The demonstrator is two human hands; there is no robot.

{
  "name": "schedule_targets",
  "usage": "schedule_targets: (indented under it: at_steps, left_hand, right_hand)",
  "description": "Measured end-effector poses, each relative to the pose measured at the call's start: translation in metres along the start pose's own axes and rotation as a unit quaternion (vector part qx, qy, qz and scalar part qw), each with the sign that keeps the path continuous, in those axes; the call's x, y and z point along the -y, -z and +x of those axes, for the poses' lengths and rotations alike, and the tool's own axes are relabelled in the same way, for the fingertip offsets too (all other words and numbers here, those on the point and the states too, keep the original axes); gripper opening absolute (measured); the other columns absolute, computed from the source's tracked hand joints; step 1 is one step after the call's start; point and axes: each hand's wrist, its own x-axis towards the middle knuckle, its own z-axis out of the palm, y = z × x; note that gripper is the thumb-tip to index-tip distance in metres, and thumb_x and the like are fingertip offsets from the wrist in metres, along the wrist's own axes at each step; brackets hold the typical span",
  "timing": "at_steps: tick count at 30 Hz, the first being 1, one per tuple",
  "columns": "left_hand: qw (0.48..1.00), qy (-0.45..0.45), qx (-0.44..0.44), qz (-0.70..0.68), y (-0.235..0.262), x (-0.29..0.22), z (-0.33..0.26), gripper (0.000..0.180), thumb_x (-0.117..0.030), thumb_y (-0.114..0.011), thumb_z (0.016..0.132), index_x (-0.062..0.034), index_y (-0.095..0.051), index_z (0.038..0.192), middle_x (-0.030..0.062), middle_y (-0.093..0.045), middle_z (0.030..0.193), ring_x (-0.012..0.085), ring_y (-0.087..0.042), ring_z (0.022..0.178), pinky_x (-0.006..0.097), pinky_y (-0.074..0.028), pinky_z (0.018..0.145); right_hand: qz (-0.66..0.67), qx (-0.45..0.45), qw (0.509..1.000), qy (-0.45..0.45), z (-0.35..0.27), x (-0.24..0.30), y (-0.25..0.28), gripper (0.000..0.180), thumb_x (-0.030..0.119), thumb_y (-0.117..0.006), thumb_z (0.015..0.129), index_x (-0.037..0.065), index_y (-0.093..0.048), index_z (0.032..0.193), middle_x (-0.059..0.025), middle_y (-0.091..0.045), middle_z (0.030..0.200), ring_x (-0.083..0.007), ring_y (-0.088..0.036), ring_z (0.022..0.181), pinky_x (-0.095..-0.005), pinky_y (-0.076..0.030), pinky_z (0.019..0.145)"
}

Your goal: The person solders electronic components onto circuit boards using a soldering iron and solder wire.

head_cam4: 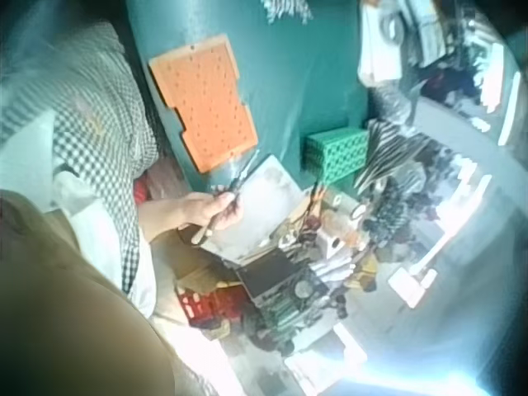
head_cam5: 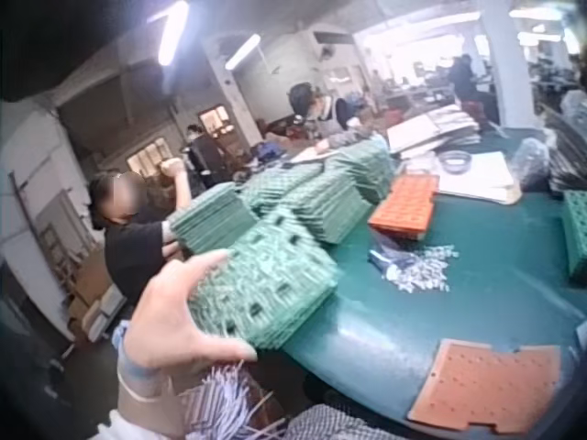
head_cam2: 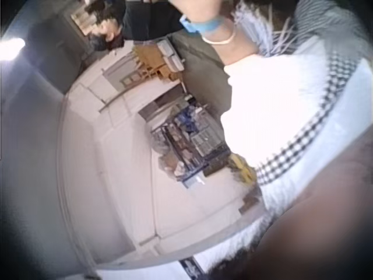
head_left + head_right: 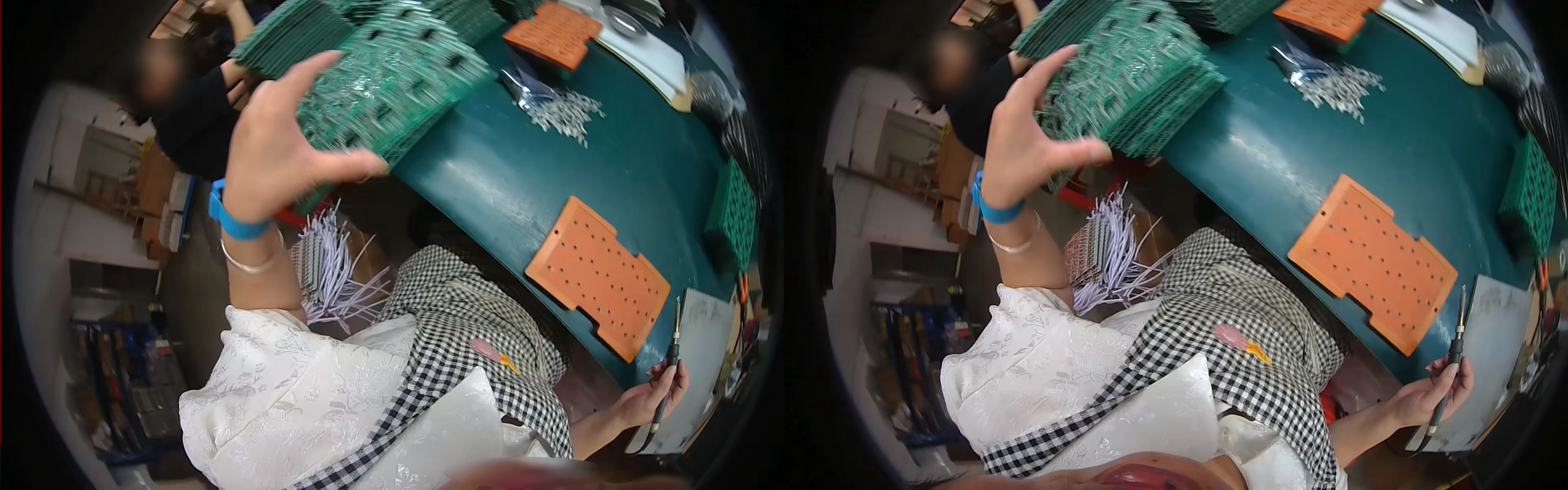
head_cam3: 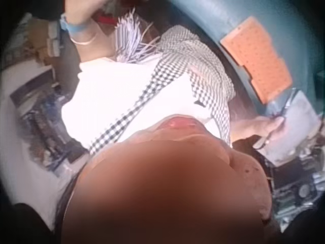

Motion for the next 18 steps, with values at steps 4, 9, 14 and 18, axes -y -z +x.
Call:
schedule_targets:
  at_steps: [4, 9, 14, 18]
  left_hand:
    - [0.994, 0.043, -0.049, 0.092, 0.016, 0.068, 0.010, 0.092, -0.053, -0.087, 0.057, -0.0057, -0.056, 0.130, 0.0209, -0.067, 0.100, 0.0311, -0.066, 0.095, 0.039, -0.052, 0.086]
    - [0.992, 0.074, 0.054, 0.082, -0.017, 0.105, 0.041, 0.100, -0.067, -0.081, 0.056, -0.0066, -0.056, 0.131, 0.0204, -0.069, 0.101, 0.0327, -0.068, 0.098, 0.039, -0.054, 0.086]
    - [0.986, 0.114, 0.102, 0.059, -0.042, 0.112, 0.049, 0.102, -0.069, -0.080, 0.054, -0.0074, -0.056, 0.132, 0.0188, -0.068, 0.111, 0.0332, -0.065, 0.105, 0.039, -0.052, 0.091]
    - [0.981, 0.126, 0.140, 0.050, -0.048, 0.111, 0.043, 0.104, -0.070, -0.080, 0.054, -0.0078, -0.054, 0.134, 0.0206, -0.065, 0.117, 0.0350, -0.063, 0.110, 0.040, -0.050, 0.096]
  right_hand:
    - [0.018, 0.037, 0.999, -0.024, 0.007, -0.012, -0.024, 0.019, 0.007, -0.058, 0.095, -0.003, -0.060, 0.111, -0.0093, -0.062, 0.087, -0.0104, -0.054, 0.069, -0.0215, -0.044, 0.061]
    - [-0.018, 0.035, 0.999, -0.022, 0.008, -0.014, -0.034, 0.019, 0.011, -0.059, 0.096, -0.001, -0.062, 0.111, -0.0073, -0.065, 0.088, -0.0076, -0.054, 0.068, -0.0191, -0.044, 0.060]
    - [-0.013, 0.030, 0.999, -0.010, 0.004, -0.014, -0.032, 0.019, 0.011, -0.060, 0.096, -0.001, -0.062, 0.111, -0.0065, -0.064, 0.087, -0.0072, -0.054, 0.068, -0.0188, -0.044, 0.060]
    - [-0.050, 0.027, 0.998, -0.024, 0.004, -0.010, -0.034, 0.019, 0.011, -0.060, 0.096, 0.000, -0.062, 0.110, -0.0060, -0.063, 0.087, -0.0078, -0.054, 0.068, -0.0186, -0.044, 0.060]
